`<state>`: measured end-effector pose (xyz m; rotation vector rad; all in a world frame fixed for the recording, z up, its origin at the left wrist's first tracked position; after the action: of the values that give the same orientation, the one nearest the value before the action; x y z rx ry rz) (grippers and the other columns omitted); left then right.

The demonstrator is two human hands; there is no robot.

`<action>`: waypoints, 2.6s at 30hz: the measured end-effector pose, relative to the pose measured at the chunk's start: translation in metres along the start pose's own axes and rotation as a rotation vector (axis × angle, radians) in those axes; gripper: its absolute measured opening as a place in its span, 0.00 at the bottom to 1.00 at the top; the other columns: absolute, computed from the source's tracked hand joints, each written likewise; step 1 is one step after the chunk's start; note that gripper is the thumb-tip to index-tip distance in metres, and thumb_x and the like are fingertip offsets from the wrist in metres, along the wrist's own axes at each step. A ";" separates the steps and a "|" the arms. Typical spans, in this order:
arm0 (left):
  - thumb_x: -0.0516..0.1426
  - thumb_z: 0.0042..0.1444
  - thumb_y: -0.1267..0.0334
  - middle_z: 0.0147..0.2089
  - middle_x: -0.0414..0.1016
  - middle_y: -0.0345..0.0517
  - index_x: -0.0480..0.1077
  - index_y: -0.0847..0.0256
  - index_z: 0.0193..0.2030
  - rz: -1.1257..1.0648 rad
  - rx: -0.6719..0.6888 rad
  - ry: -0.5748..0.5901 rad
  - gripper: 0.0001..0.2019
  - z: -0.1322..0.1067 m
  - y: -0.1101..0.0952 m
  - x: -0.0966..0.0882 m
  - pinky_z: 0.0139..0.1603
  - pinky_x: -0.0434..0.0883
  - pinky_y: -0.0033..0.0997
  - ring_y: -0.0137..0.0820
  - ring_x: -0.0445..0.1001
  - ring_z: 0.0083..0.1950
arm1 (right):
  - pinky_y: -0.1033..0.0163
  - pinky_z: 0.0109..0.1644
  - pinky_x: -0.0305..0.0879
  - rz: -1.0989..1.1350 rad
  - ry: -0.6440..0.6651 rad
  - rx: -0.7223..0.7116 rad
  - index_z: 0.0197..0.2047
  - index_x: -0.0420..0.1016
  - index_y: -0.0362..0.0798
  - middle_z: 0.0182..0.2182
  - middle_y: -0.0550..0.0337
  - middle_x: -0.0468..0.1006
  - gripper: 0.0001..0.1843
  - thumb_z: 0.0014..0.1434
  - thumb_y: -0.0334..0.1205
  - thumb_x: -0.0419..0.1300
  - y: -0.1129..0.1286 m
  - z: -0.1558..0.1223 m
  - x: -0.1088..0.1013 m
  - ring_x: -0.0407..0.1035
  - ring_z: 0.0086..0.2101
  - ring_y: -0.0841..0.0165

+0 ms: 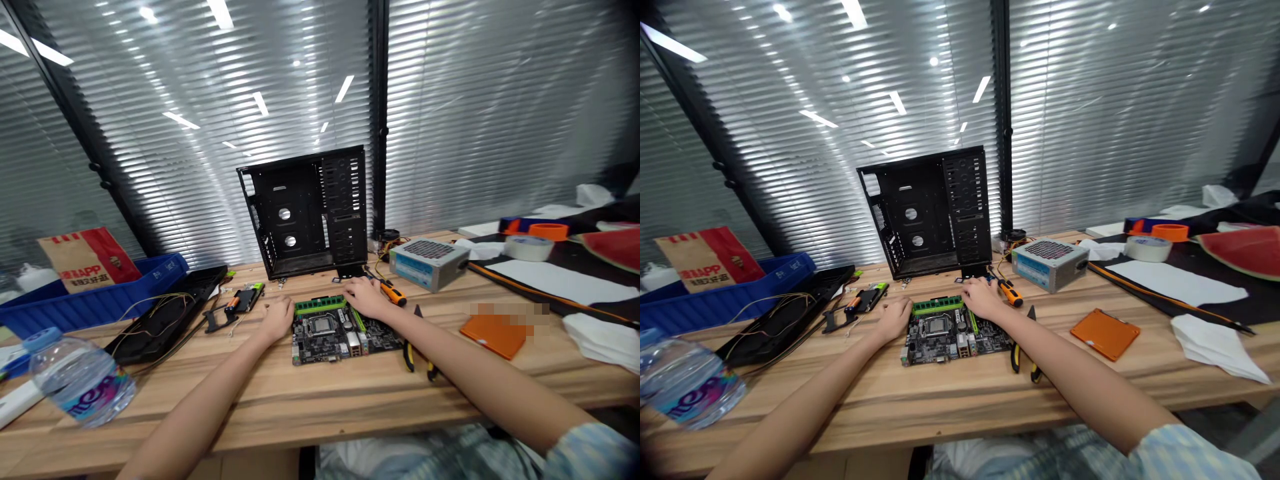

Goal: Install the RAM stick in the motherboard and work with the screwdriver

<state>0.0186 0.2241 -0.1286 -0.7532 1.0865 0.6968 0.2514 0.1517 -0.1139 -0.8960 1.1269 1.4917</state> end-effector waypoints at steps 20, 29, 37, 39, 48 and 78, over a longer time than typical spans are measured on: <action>0.39 0.65 0.63 0.48 0.75 0.55 0.71 0.60 0.38 0.038 -0.052 0.008 0.19 0.002 -0.005 -0.001 0.50 0.60 0.47 0.44 0.69 0.52 | 0.51 0.46 0.50 0.024 -0.050 0.034 0.41 0.77 0.49 0.49 0.50 0.76 0.17 0.65 0.41 0.47 0.002 0.004 0.004 0.63 0.46 0.56; 0.41 0.64 0.66 0.51 0.74 0.54 0.72 0.60 0.41 0.029 -0.108 -0.003 0.18 0.003 -0.004 0.001 0.51 0.60 0.48 0.42 0.69 0.54 | 0.53 0.45 0.49 0.022 -0.081 0.045 0.38 0.78 0.48 0.49 0.53 0.76 0.16 0.63 0.38 0.49 0.004 0.003 0.003 0.63 0.46 0.58; 0.41 0.64 0.64 0.49 0.74 0.53 0.71 0.60 0.38 0.026 -0.159 0.011 0.17 0.002 -0.003 -0.002 0.50 0.61 0.48 0.43 0.69 0.53 | 0.54 0.43 0.46 0.014 -0.100 0.051 0.36 0.78 0.47 0.48 0.52 0.76 0.15 0.62 0.36 0.48 0.005 0.004 0.004 0.62 0.45 0.58; 0.41 0.64 0.64 0.49 0.74 0.53 0.71 0.60 0.37 0.027 -0.163 0.015 0.17 0.002 -0.003 -0.001 0.50 0.61 0.48 0.43 0.69 0.53 | 0.54 0.43 0.46 0.017 -0.094 0.059 0.36 0.77 0.47 0.47 0.52 0.76 0.15 0.62 0.36 0.49 0.006 0.003 0.003 0.62 0.45 0.58; 0.41 0.65 0.63 0.49 0.74 0.54 0.71 0.60 0.38 0.029 -0.163 0.024 0.18 0.003 0.001 0.003 0.51 0.60 0.50 0.43 0.69 0.53 | 0.54 0.44 0.46 0.016 -0.075 0.074 0.37 0.76 0.47 0.47 0.53 0.75 0.14 0.61 0.34 0.48 0.008 0.002 0.002 0.61 0.46 0.58; 0.40 0.65 0.62 0.45 0.74 0.53 0.69 0.60 0.35 0.045 -0.142 0.029 0.18 0.001 0.001 0.001 0.50 0.62 0.47 0.42 0.70 0.51 | 0.52 0.47 0.49 0.002 -0.007 0.143 0.32 0.78 0.47 0.44 0.50 0.75 0.19 0.63 0.41 0.47 0.000 -0.001 -0.002 0.63 0.46 0.56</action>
<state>0.0188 0.2257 -0.1293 -0.8645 1.0915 0.8095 0.2515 0.1504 -0.1124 -0.7910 1.2133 1.3962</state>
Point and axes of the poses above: each hand's wrist, its own z-axis towards the middle knuckle, its own x-axis out of the palm, y = z × x, the point moved 5 cm from there along z, towards the middle knuckle
